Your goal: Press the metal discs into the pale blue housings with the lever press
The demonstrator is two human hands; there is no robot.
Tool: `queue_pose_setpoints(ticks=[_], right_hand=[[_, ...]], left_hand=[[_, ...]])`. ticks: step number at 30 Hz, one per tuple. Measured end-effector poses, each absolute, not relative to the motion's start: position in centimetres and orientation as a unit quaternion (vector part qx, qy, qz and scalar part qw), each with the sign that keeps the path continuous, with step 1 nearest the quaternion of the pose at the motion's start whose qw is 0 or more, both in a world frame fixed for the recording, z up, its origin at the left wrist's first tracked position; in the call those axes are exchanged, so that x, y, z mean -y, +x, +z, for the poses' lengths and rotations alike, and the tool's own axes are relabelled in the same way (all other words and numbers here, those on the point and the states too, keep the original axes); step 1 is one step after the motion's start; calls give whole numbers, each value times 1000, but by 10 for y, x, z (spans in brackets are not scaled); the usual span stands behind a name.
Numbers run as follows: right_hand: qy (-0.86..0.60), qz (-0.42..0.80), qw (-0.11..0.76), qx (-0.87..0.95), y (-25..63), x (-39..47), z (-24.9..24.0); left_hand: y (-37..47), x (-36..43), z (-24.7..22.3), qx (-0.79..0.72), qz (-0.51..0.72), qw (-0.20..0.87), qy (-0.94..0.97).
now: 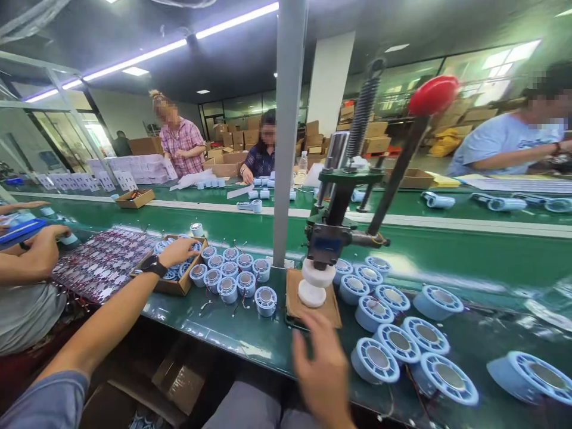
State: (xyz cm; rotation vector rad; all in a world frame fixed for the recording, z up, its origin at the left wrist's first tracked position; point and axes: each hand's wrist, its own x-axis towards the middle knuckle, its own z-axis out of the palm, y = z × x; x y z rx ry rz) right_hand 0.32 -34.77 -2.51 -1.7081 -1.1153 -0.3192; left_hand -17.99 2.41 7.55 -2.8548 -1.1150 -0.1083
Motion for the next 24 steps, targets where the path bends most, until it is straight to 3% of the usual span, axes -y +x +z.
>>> queue_pose_setpoints(ticks=[8, 19, 24], right_hand=[[-744, -163, 375, 529, -16, 285, -57], [-712, -156, 366, 579, 13, 358, -54], [-720, -117, 406, 550, 17, 363, -59]], left_hand=[[-179, -15, 71, 426, -69, 56, -900], [-172, -15, 70, 465, -87, 35, -880], [-186, -4, 99, 506, -158, 49, -847]])
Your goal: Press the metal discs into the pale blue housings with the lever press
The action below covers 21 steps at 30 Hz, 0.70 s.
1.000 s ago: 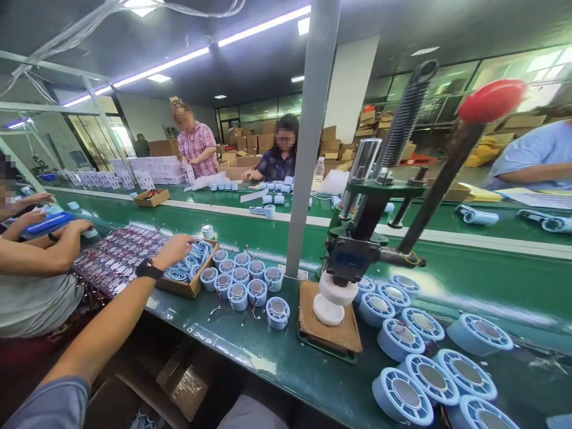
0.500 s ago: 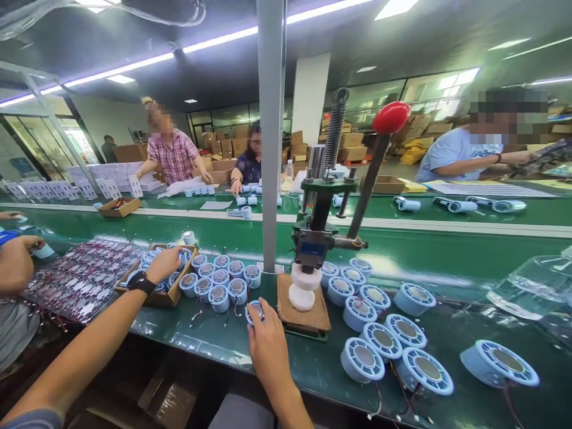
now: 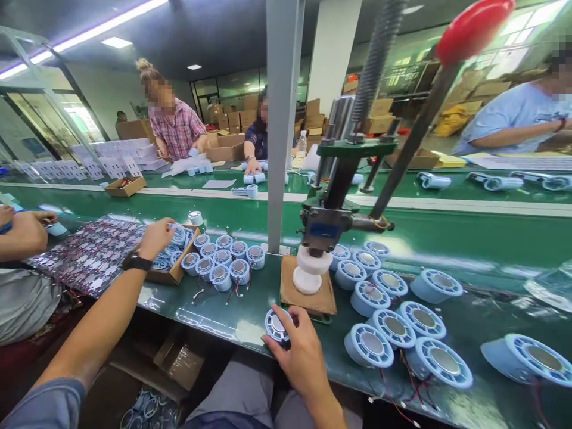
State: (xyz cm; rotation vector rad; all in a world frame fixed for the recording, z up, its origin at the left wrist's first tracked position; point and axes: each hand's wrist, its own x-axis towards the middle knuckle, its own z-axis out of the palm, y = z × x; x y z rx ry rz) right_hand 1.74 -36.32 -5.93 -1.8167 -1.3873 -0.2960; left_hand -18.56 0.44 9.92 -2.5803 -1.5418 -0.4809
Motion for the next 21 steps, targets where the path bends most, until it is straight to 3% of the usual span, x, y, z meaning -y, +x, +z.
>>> queue_pose_setpoints(ticks=[4, 7, 12, 21], right_hand=[[-693, -33, 421, 584, 19, 373, -50], [-693, -8, 451, 562, 22, 378, -47], [-708, 11, 477, 521, 27, 383, -48], [-689, 46, 490, 532, 25, 387, -38]], left_hand=[[-181, 79, 96, 455, -307, -61, -834], [-157, 168, 52, 275, -247, -212, -905], [-119, 221, -11, 232, -177, -162, -942], [-120, 210, -20, 94, -112, -231, -962]])
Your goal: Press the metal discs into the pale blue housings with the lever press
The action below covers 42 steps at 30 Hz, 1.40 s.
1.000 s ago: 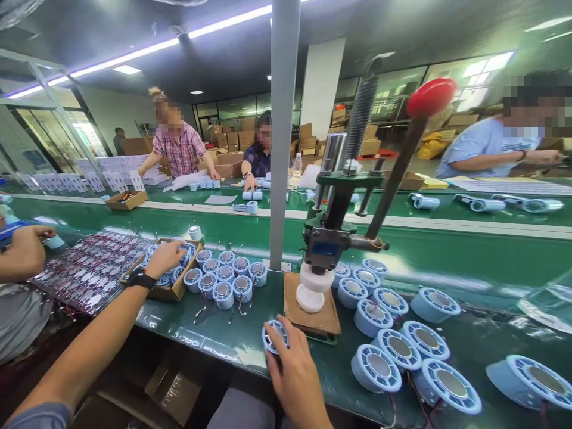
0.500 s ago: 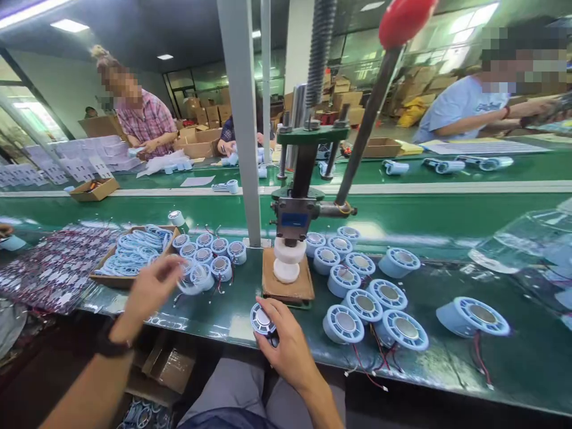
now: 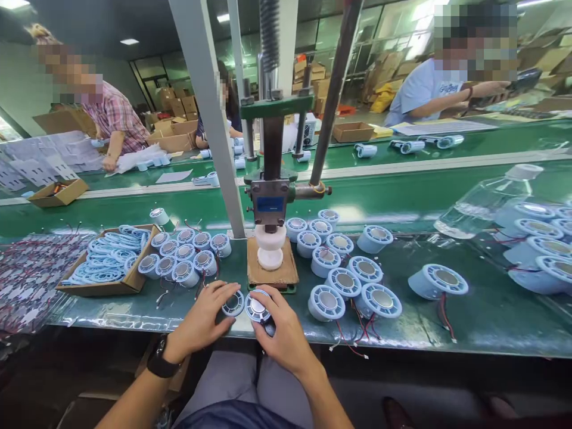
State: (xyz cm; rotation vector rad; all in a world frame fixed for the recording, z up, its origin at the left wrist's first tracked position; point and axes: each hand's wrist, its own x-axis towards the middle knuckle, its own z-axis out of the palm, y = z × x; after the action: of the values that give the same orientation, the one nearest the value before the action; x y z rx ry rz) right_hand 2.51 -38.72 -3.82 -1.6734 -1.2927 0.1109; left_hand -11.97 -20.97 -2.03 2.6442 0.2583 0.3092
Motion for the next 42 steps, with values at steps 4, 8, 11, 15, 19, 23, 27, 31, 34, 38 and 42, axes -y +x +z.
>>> queue_pose_setpoints(ticks=[4, 8, 11, 15, 19, 23, 27, 31, 34, 38, 42], right_hand=[[-689, 30, 494, 529, 25, 388, -38], [-687, 19, 497, 530, 27, 389, -40], [-703, 14, 495, 510, 23, 387, -42], [-719, 17, 506, 477, 10, 374, -48], [-707, 23, 531, 466, -2, 357, -52], [-701, 34, 550, 453, -4, 353, -55], [-707, 43, 545, 448, -3, 355, -57], [-716, 27, 504, 482, -3, 357, -61], [-738, 30, 429, 520, 4, 364, -51], [-743, 44, 300, 597, 29, 382, 13], [-718, -186, 330, 584, 66, 397, 143]], left_hand=[[-117, 211, -26, -164, 129, 222, 952], [-122, 204, -23, -118, 102, 251, 955], [-125, 206, -18, -145, 136, 303, 932], [-120, 223, -5, -181, 212, 374, 885], [-108, 238, 8, -134, 198, 327, 914], [-103, 239, 11, -146, 193, 331, 912], [-105, 239, 5, -149, 196, 366, 897], [-107, 238, -6, -153, 193, 411, 878], [-104, 237, -11, -154, 166, 449, 864], [-96, 237, -8, -184, 163, 464, 851], [-91, 242, -5, -205, 181, 450, 850]])
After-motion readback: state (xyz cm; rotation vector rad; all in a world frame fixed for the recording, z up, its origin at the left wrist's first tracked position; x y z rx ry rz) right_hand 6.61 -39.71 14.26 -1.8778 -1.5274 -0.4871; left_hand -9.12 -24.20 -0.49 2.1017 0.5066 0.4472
